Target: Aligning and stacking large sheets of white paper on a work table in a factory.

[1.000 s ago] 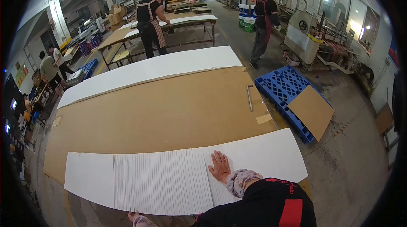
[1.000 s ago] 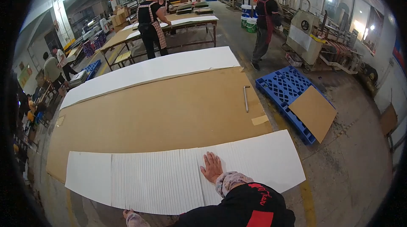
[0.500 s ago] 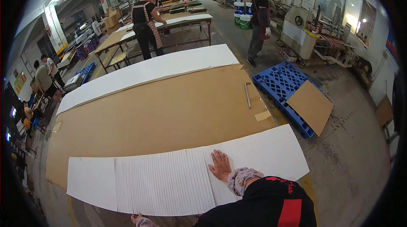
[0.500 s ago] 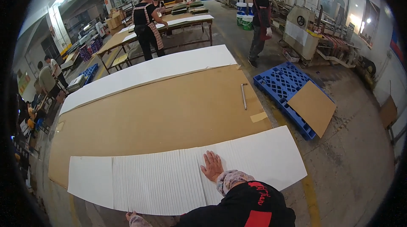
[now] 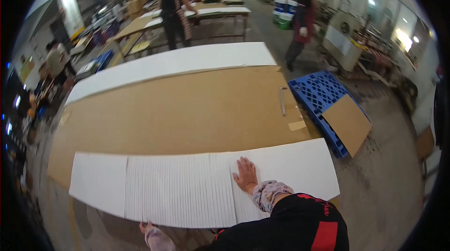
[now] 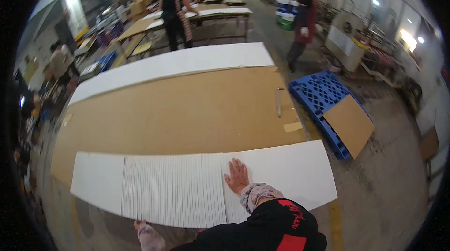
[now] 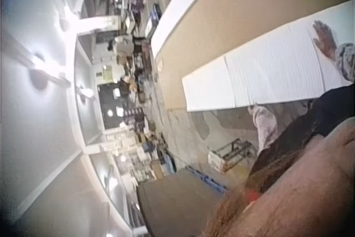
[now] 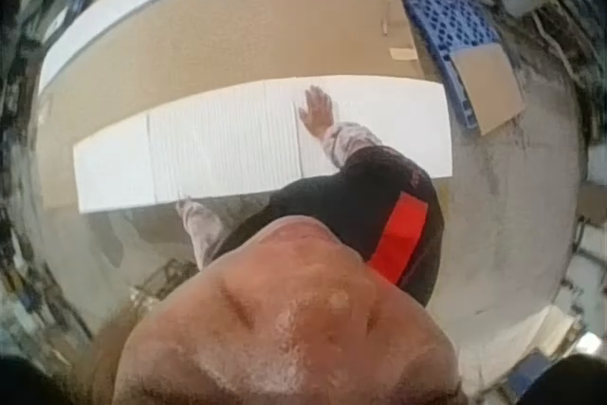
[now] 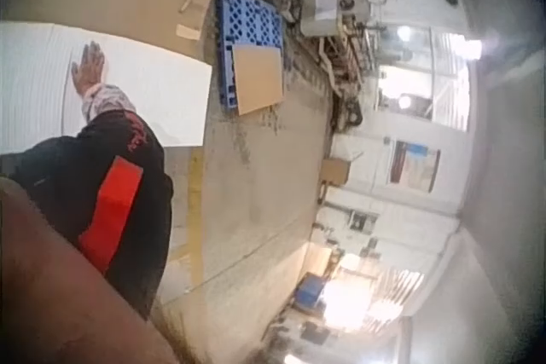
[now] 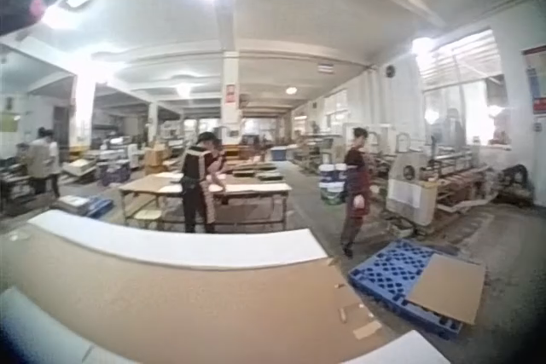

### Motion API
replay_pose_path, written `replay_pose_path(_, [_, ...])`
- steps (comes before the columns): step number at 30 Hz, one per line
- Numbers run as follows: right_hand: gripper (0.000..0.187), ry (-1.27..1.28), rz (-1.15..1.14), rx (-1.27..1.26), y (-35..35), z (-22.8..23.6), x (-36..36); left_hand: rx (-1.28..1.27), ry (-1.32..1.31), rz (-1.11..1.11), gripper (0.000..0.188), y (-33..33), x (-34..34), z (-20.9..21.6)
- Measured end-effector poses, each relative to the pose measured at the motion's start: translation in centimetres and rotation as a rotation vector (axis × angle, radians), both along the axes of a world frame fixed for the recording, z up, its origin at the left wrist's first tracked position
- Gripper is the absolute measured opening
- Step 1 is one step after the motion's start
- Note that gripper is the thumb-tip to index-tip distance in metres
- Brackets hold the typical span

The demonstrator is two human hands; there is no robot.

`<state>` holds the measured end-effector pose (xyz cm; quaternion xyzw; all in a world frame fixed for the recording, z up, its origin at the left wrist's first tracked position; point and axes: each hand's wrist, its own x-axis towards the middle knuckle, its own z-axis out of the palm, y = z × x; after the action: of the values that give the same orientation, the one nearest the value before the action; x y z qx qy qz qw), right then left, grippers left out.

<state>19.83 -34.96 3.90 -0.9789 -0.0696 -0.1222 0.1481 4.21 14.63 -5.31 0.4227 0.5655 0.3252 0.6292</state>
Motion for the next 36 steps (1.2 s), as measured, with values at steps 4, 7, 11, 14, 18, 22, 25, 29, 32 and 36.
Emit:
replay_pose_path(4, [0.06, 0.01, 0.005, 0.006, -0.3, 0.3, -0.1, 0.078, 0.096, -0.116, 0.043, -1.0, 1.9, 0.5])
replay_pose_path(7, [0.06, -0.01, 0.058, 0.011, 1.7, 0.7, 0.4, 0.175, 0.232, -0.105, 0.042, 2.1, -1.1, -0.3])
replay_pose_path(11, [0.059, -0.037, 0.039, -0.009, 1.3, 0.6, -0.2, 0.024, 0.282, -0.098, 0.041, 0.3, -0.4, 2.3])
replay_pose_path(14, [0.058, -0.027, 0.061, -0.014, 1.8, 1.0, -0.3, 0.028, 0.317, -0.025, 0.041, 0.1, -1.0, 2.5])
replay_pose_path(18, [0.058, -0.027, 0.039, -0.036, 1.2, 1.0, -0.2, 0.048, 0.265, -0.086, 0.04, -0.6, -0.3, 3.0])
replay_pose_path(22, [0.058, -0.031, 0.053, -0.014, 1.5, 1.1, 0.0, 0.069, 0.275, -0.119, 0.039, -0.1, -0.8, 2.2])
replay_pose_path(25, [0.055, -0.049, 0.054, -0.026, 1.6, 1.5, -0.1, 0.079, 0.287, -0.144, 0.04, -0.3, -0.6, 2.5])
replay_pose_path(29, [0.056, -0.037, 0.067, -0.039, 2.1, 1.5, 0.1, 0.12, 0.456, -0.25, 0.042, 1.1, -1.9, 2.3])
replay_pose_path(32, [0.057, -0.023, 0.031, -0.055, 1.2, 0.9, -0.5, -0.025, 0.291, -0.261, 0.042, -0.9, -0.5, 5.6])
replay_pose_path(36, [0.057, -0.006, 0.055, -0.093, 1.7, 1.0, -0.4, 0.199, 0.466, -0.343, 0.04, -0.2, -2.3, 4.5])
